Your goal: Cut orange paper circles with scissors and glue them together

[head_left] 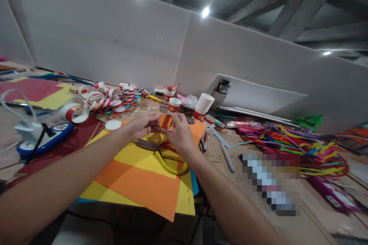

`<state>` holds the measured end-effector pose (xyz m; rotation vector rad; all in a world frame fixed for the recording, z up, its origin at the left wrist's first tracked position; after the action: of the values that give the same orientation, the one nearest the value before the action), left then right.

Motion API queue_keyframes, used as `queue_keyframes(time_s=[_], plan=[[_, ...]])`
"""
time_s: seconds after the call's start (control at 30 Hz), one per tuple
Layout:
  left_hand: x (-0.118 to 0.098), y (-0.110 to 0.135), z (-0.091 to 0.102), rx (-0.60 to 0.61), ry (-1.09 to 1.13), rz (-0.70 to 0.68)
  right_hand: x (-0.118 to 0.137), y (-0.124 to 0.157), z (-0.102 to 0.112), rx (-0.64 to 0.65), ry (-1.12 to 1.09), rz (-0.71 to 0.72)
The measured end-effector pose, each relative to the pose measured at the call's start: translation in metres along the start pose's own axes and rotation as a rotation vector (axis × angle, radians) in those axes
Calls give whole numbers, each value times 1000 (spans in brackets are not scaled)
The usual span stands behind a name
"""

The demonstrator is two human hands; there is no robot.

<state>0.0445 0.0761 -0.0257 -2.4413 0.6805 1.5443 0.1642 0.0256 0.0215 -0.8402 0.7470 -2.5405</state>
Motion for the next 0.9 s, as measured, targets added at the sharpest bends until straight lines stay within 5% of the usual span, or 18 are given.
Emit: queue_keyframes(time_s=[0.23, 0.47, 0.9], plan=[[4, -3, 3, -7, -114, -48, -4, 0, -6, 32, -127, -21], [-2, -2, 2, -10, -137, -99, -35, 1, -24, 89, -508, -363], [7, 0, -3, 51, -179, -16, -46, 5, -28, 51, -667, -571]])
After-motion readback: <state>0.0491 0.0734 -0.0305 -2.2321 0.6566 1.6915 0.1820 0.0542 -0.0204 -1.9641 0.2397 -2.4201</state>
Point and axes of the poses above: each hand's wrist, its own y-axis away from the middle knuckle, its own z-axis out of the back of the hand, x = y × z, the point moved 8 cm from there along -y, towards the middle knuckle
